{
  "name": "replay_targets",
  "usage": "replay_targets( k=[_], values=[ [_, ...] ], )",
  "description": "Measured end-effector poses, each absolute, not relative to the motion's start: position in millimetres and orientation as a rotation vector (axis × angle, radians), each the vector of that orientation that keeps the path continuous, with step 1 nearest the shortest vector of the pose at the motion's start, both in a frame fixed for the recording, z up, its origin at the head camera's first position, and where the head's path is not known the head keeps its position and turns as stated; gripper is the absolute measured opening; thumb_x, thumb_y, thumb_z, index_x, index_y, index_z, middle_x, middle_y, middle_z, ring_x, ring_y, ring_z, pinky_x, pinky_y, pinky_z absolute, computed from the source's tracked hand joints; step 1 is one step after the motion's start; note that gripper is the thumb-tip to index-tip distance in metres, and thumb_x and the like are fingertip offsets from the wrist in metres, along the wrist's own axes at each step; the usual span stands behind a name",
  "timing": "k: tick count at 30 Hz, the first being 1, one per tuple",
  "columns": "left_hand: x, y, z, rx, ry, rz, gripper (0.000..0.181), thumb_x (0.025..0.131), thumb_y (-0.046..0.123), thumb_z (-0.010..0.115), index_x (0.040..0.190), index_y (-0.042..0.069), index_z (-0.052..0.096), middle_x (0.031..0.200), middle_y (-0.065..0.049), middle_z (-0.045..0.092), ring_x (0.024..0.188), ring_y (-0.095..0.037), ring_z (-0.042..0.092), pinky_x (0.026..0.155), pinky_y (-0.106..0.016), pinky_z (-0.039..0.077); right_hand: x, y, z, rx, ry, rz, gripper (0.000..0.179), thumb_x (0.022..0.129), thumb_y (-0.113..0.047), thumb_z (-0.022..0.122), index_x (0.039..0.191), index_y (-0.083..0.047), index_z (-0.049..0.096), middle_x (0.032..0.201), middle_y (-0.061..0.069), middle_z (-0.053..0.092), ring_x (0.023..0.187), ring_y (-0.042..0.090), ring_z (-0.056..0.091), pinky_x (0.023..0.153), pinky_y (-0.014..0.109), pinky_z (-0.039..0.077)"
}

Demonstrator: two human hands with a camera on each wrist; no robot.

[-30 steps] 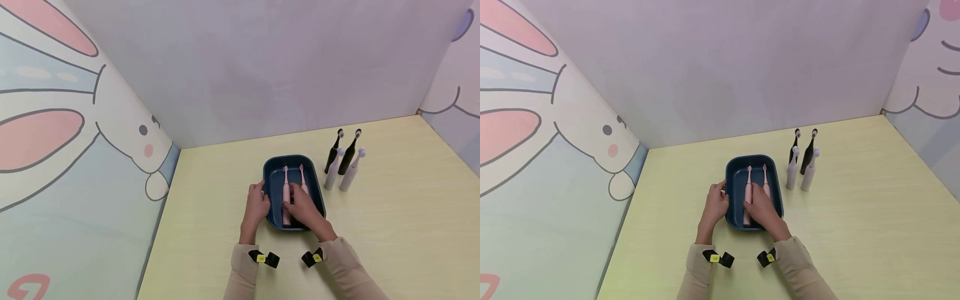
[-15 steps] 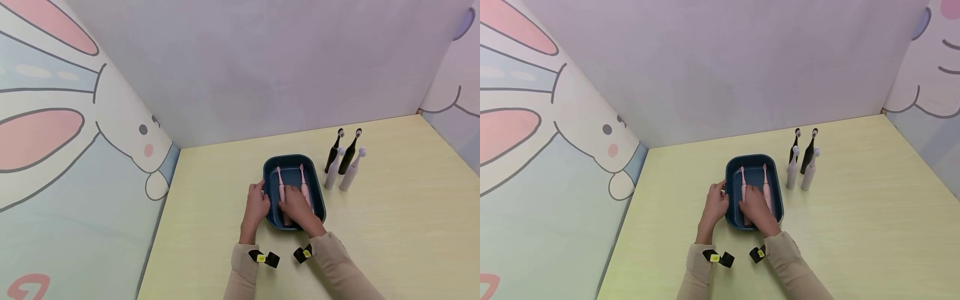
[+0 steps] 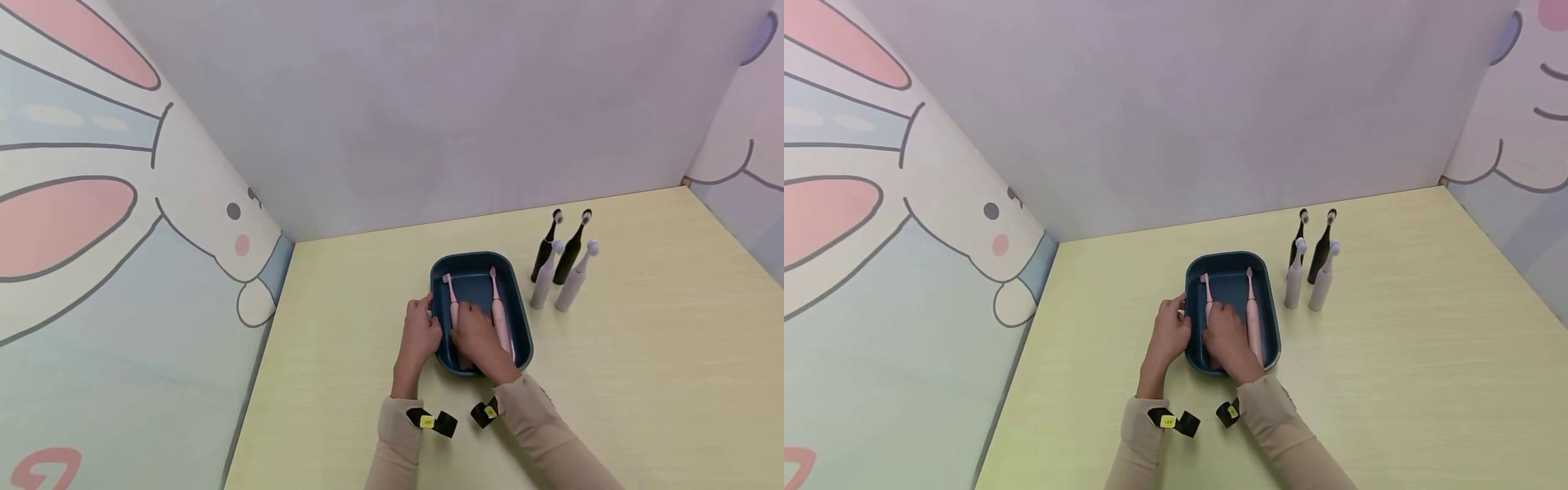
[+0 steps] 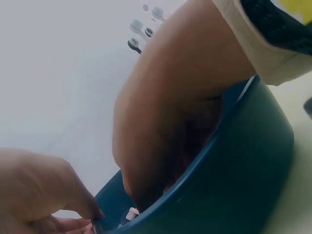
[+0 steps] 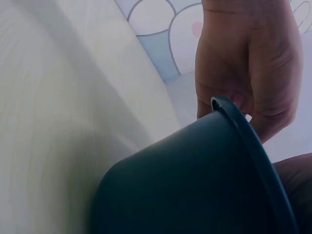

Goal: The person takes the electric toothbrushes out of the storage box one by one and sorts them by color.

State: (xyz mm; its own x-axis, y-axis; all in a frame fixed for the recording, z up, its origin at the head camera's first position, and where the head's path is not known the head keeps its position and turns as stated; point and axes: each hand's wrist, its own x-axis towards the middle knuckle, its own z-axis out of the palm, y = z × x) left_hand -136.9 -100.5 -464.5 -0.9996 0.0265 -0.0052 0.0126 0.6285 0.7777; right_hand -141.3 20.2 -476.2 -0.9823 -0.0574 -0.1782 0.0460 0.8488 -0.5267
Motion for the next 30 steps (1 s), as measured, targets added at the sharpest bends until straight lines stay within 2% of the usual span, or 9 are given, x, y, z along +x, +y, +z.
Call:
replay_targets(
  k=[8,16,21,30],
  values=[
    [-137,-101,-464,0.033,2.814,1.337,0.048,0.091,-0.001,0.051,0.139,0.002,0.048,0.118,-0.014,0.05,0.084,-0.015,0.05,0.073,-0.029,0.046,-144,24,-478,0.003,2.816,-0.856,0.052,0.086,-0.016,0.066,0.127,0.009,0.047,0.104,0.021,0.057,0.086,0.03,0.055,0.08,0.044,0.048],
    [-138,-100,-465,0.027,2.812,1.322,0.047,0.092,0.0,0.05,0.14,0.003,0.047,0.12,-0.014,0.05,0.084,-0.015,0.05,0.073,-0.029,0.047,-143,31,-475,0.0,2.728,-0.998,0.046,0.085,-0.016,0.067,0.122,0.005,0.049,0.098,0.016,0.059,0.082,0.026,0.057,0.074,0.04,0.047],
    [-138,-100,-464,0.021,2.802,1.325,0.048,0.093,0.001,0.051,0.14,0.003,0.047,0.121,-0.014,0.05,0.085,-0.015,0.05,0.073,-0.029,0.047,-143,37,-472,0.015,2.671,-1.116,0.042,0.086,-0.017,0.066,0.122,0.0,0.051,0.097,0.011,0.061,0.08,0.022,0.057,0.074,0.037,0.047],
    [-140,-100,-466,0.025,2.793,1.345,0.048,0.093,0.0,0.051,0.14,0.003,0.047,0.119,-0.014,0.049,0.085,-0.015,0.05,0.072,-0.028,0.047,-144,46,-472,-0.023,2.687,-1.275,0.047,0.086,-0.017,0.065,0.128,-0.003,0.048,0.095,0.01,0.061,0.078,0.019,0.056,0.069,0.031,0.046]
  ],
)
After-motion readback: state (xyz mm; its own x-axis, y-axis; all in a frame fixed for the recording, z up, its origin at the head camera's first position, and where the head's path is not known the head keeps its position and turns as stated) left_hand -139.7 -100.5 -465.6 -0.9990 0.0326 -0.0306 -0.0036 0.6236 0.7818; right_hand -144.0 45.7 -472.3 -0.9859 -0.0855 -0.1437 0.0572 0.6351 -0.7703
